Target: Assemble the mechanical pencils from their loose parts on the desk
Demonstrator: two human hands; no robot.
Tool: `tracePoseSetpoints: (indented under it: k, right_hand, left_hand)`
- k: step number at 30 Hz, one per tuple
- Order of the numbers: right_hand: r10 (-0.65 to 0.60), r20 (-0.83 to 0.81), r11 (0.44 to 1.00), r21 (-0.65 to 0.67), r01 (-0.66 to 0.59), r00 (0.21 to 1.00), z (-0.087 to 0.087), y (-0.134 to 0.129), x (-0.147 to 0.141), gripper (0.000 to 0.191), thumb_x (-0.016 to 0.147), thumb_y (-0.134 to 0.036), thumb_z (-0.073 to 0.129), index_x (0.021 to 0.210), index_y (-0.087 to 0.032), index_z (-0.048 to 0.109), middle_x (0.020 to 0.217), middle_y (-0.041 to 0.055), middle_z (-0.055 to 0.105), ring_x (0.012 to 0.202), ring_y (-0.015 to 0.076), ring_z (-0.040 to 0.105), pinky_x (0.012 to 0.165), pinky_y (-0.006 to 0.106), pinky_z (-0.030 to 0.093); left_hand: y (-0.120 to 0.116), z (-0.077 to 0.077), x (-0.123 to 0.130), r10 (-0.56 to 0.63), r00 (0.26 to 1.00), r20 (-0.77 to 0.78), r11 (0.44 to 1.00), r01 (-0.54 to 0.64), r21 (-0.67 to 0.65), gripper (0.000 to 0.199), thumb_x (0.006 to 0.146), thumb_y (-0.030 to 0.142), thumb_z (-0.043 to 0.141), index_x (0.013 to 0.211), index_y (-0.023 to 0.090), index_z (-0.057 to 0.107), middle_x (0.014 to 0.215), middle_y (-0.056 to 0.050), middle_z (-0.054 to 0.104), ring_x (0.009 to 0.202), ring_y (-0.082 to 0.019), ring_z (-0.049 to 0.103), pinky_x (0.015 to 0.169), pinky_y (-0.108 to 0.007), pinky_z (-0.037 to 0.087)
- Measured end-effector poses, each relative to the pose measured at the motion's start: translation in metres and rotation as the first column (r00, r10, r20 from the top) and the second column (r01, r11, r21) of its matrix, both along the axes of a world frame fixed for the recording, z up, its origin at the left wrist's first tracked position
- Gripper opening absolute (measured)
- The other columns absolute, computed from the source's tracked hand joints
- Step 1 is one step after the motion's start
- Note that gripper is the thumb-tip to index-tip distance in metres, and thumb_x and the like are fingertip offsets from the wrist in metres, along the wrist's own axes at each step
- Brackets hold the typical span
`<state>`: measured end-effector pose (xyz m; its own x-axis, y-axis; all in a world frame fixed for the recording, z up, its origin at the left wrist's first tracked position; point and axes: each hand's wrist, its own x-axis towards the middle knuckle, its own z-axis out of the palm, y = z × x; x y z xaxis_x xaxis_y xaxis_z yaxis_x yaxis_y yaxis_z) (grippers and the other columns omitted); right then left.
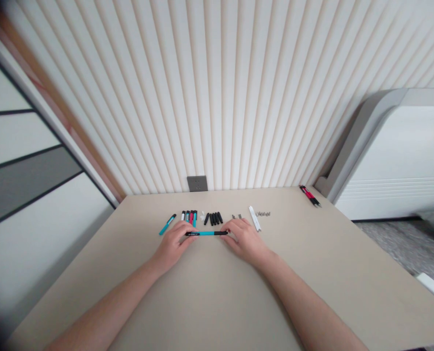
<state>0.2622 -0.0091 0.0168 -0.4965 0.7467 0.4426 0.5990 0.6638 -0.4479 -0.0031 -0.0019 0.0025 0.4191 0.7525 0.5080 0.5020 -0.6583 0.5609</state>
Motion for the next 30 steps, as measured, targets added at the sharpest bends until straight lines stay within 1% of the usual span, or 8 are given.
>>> tracePoseSetpoints:
  k: [2, 6, 11, 13, 16, 20, 28, 30]
  right_hand:
    - [0.013, 0.031, 1.000, 0.000, -0.013, 0.999, -0.0014, 0.0015, 0.0001, 0.015, 0.095, -0.029, 0.049, 0.095, -0.021, 0.061, 0.088, 0.0053, 0.066, 0.084, 0.0190, 0.060, 0.081, 0.035, 0.043]
    - [0.007, 0.054, 1.000, -0.017, -0.006, 0.999, -0.0028, 0.0026, 0.0003, 0.020, 0.097, -0.029, 0.045, 0.091, -0.021, 0.063, 0.084, 0.0049, 0.067, 0.080, 0.0188, 0.060, 0.080, 0.036, 0.044]
    - [0.013, 0.004, 1.000, -0.014, -0.012, 1.000, -0.0002, -0.0003, -0.0004, 0.019, 0.094, -0.034, 0.050, 0.105, -0.022, 0.061, 0.095, 0.0072, 0.068, 0.090, 0.0210, 0.061, 0.084, 0.037, 0.045]
    - [0.020, -0.018, 1.000, -0.002, -0.020, 1.000, -0.0003, -0.0002, -0.0003, 0.019, 0.094, -0.033, 0.050, 0.106, -0.022, 0.061, 0.097, 0.0079, 0.068, 0.091, 0.0214, 0.062, 0.084, 0.037, 0.045]
    - [0.023, -0.027, 1.000, 0.008, -0.023, 0.999, -0.0024, 0.0013, -0.0002, 0.019, 0.096, -0.031, 0.047, 0.098, -0.021, 0.063, 0.090, 0.0071, 0.068, 0.085, 0.0206, 0.061, 0.081, 0.037, 0.045]
    - [-0.026, -0.012, 1.000, 0.004, 0.027, 1.000, -0.0049, 0.0027, -0.0012, 0.021, 0.096, -0.033, 0.046, 0.091, -0.021, 0.062, 0.083, 0.0051, 0.067, 0.079, 0.0195, 0.060, 0.078, 0.036, 0.044]
    - [-0.087, 0.091, 0.996, 0.020, 0.086, 0.992, -0.0063, 0.0058, -0.0027, 0.036, 0.100, -0.033, 0.034, 0.078, -0.020, 0.059, 0.074, 0.0043, 0.065, 0.071, 0.0178, 0.057, 0.075, 0.034, 0.042]
    - [-0.106, 0.062, 0.994, 0.020, 0.105, 0.992, -0.0068, 0.0064, -0.0020, 0.035, 0.100, -0.033, 0.034, 0.080, -0.020, 0.059, 0.075, 0.0044, 0.065, 0.072, 0.0179, 0.058, 0.075, 0.034, 0.042]
  left_hand:
    - [-0.0004, 0.0009, 0.0001, -0.003, 1.000, 0.001, 1.000, 0.003, 0.000, 0.009, 0.090, 0.022, 0.057, 0.096, 0.019, 0.064, 0.089, -0.004, 0.063, 0.090, -0.018, 0.058, 0.082, -0.033, 0.047]
    - [-0.0009, 0.0027, 0.0006, -0.001, 1.000, -0.009, 1.000, 0.001, 0.002, 0.011, 0.091, 0.024, 0.056, 0.095, 0.019, 0.065, 0.089, -0.004, 0.064, 0.089, -0.018, 0.058, 0.081, -0.033, 0.048]
    - [-0.0008, 0.0029, 0.0008, 0.015, 1.000, 0.011, 1.000, -0.015, 0.013, 0.010, 0.090, 0.024, 0.056, 0.095, 0.020, 0.064, 0.089, -0.005, 0.064, 0.089, -0.019, 0.058, 0.081, -0.034, 0.048]
    - [-0.0008, 0.0029, 0.0007, 0.018, 1.000, 0.016, 1.000, -0.019, 0.014, 0.010, 0.090, 0.024, 0.057, 0.094, 0.020, 0.065, 0.088, -0.005, 0.064, 0.088, -0.019, 0.058, 0.081, -0.034, 0.048]
    - [-0.0010, 0.0030, 0.0010, 0.014, 1.000, -0.002, 1.000, -0.014, 0.003, 0.009, 0.089, 0.024, 0.058, 0.092, 0.019, 0.065, 0.086, -0.004, 0.063, 0.087, -0.018, 0.058, 0.080, -0.032, 0.048]
    - [-0.0011, 0.0026, 0.0015, 0.012, 0.999, -0.032, 1.000, -0.012, 0.005, 0.011, 0.090, 0.027, 0.058, 0.092, 0.019, 0.066, 0.085, -0.005, 0.063, 0.086, -0.019, 0.058, 0.079, -0.033, 0.048]
    - [-0.0020, 0.0038, 0.0011, 0.020, 0.999, -0.036, 1.000, -0.020, -0.004, 0.016, 0.090, 0.029, 0.057, 0.099, 0.020, 0.066, 0.091, -0.006, 0.065, 0.090, -0.019, 0.059, 0.084, -0.034, 0.048]
    - [-0.0027, 0.0052, 0.0015, 0.035, 0.999, -0.031, 0.999, -0.035, -0.001, 0.015, 0.090, 0.029, 0.058, 0.099, 0.020, 0.066, 0.091, -0.006, 0.065, 0.090, -0.019, 0.060, 0.083, -0.034, 0.048]
